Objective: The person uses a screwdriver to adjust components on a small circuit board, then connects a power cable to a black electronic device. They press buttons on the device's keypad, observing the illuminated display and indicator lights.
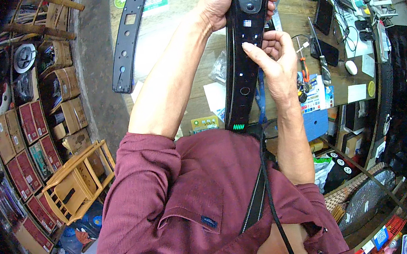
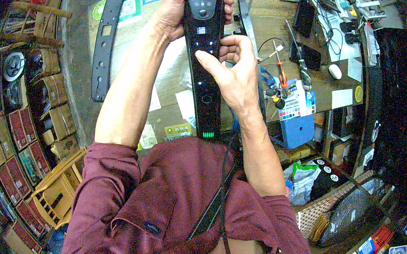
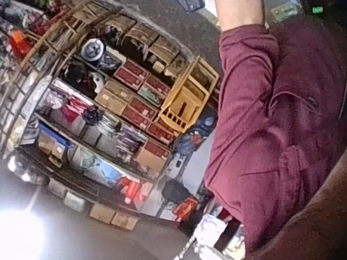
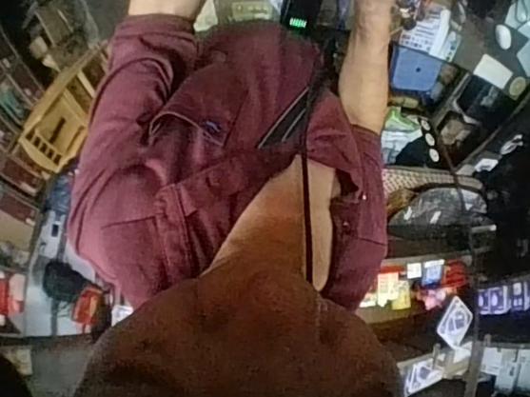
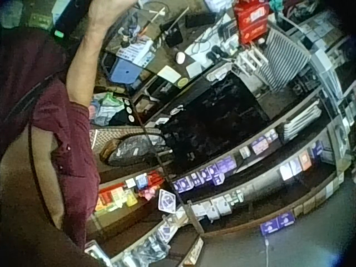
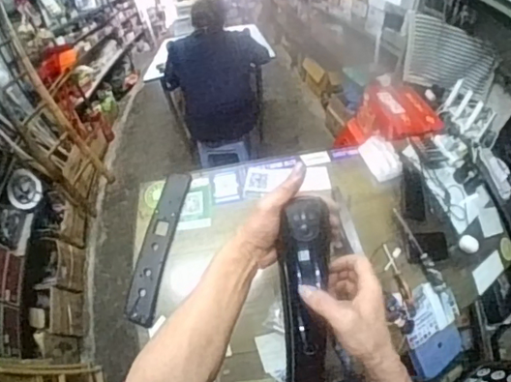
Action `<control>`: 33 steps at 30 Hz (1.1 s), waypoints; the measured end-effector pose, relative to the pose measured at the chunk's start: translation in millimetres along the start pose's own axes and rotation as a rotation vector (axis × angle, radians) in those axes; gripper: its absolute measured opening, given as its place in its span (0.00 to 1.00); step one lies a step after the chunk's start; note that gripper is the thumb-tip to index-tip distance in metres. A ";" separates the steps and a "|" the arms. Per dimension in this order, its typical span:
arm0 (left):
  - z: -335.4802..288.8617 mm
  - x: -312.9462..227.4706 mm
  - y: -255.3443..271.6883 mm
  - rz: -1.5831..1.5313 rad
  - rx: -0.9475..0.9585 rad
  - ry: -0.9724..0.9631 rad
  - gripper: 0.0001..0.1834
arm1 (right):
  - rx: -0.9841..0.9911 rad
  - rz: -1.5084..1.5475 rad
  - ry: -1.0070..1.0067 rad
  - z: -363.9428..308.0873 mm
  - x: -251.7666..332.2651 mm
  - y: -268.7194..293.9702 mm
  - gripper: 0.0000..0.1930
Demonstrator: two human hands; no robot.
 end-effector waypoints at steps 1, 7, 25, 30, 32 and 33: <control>-0.1 0.1 -0.1 0.002 0.001 0.000 0.40 | -0.015 -0.019 0.022 -0.6 0.1 -1.3 0.29; -0.2 1.4 -1.2 -0.017 0.002 0.021 0.40 | -0.026 -0.040 0.008 -1.4 1.9 0.2 0.28; 4.7 3.5 -7.5 -0.033 0.069 0.010 0.37 | 0.303 0.294 -0.211 -70.5 -46.9 8.2 0.20; 3.8 1.4 -8.7 -0.016 0.064 0.022 0.37 | 0.246 0.348 -0.282 -73.0 -47.0 4.4 0.17; 3.5 1.0 -8.3 -0.020 0.037 0.028 0.37 | 0.253 0.346 -0.279 -71.7 -45.1 2.8 0.17; 3.4 0.2 -8.3 -0.009 0.044 0.029 0.37 | 0.255 0.347 -0.280 -71.0 -44.3 1.8 0.17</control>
Point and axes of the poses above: each hand's wrist, its own z-axis towards the middle knuckle, its own y-axis out of the back of the hand, x = y × z, the point moved 4 cm from there along z, towards the middle knuckle, and after that the axes turned 11 degrees about -x, right-handed, at the moved point
